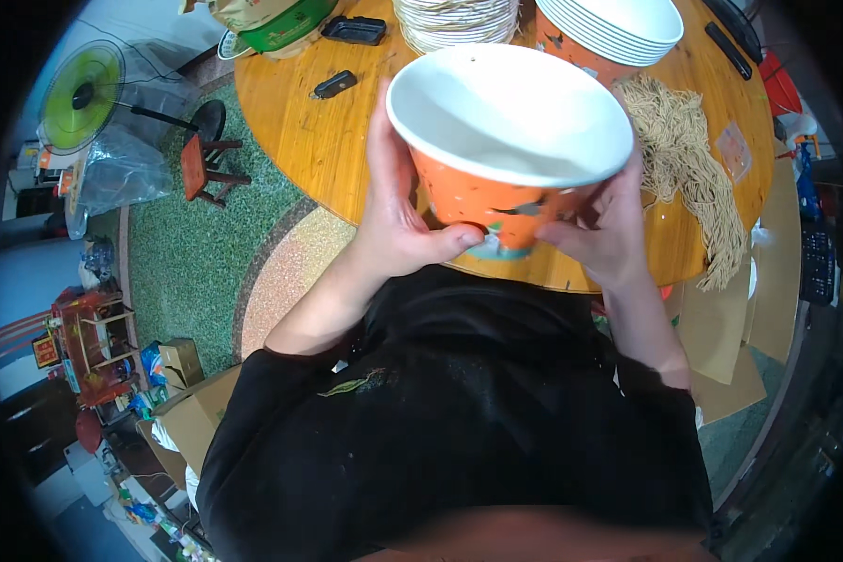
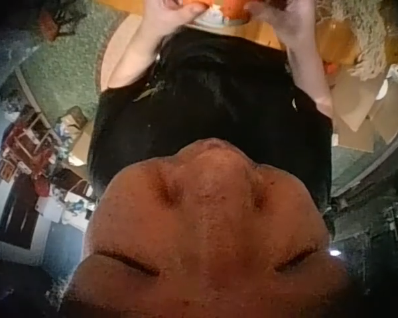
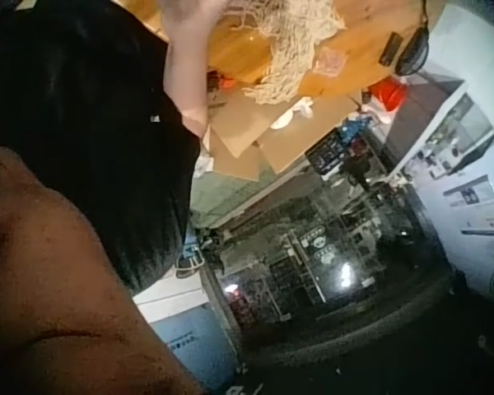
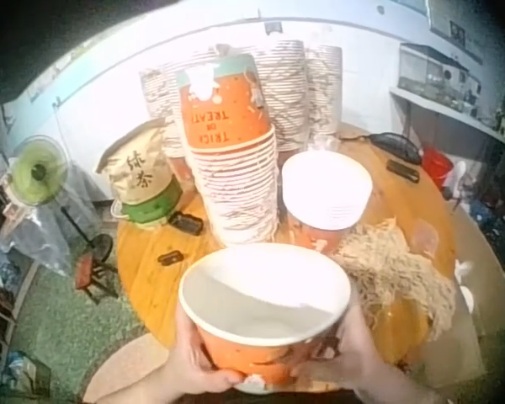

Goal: Attaching straw strings as handles to paper buckets and stacking them.

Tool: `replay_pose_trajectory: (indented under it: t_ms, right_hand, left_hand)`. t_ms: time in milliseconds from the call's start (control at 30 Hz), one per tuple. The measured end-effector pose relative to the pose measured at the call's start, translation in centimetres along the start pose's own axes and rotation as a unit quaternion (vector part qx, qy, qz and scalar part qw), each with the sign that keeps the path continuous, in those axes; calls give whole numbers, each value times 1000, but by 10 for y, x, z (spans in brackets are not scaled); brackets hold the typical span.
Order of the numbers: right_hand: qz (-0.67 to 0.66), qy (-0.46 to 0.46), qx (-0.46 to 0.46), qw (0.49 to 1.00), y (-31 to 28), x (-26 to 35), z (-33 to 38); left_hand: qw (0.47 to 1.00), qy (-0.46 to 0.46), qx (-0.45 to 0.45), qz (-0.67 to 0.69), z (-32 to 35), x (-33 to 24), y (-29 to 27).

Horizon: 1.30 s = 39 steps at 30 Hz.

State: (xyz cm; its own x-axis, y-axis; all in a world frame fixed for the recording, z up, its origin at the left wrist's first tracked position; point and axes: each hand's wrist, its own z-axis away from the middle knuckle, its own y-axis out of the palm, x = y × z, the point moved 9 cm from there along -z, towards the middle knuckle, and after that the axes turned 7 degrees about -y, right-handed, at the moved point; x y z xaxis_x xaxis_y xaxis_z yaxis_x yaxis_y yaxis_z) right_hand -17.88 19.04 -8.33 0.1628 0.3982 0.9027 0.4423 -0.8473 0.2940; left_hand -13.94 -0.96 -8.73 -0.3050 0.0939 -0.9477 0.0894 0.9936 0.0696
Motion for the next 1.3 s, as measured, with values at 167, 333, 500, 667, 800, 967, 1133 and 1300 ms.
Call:
replay_pose_trajectory:
  t_ms: [167,333,500,667,800,967,1133,1300]
  right_hand:
    - [248,-149,55,956,-9,-22,2]
    - [449,-74,63,888,-31,-17,6]
    - [584,-25,-21,811,-125,30,22]
    - [642,-78,39,762,-122,35,29]
    - [648,-135,65,747,-110,19,15]
    - [715,-40,149,682,-118,-9,0]
    - [671,-108,110,725,-107,11,5]
    - [680,-122,150,707,-112,4,7]
  left_hand:
    - [877,281,-64,-385,14,-46,0]
    - [835,228,39,-499,12,-43,26]
    - [814,220,17,-536,-5,-52,28]
    - [802,230,1,-552,-12,-46,26]
    - [802,217,3,-556,-11,-45,27]
    - [797,233,-10,-558,-4,-51,25]
    - [809,257,-47,-526,10,-61,21]
    - [818,295,-52,-491,23,-63,25]
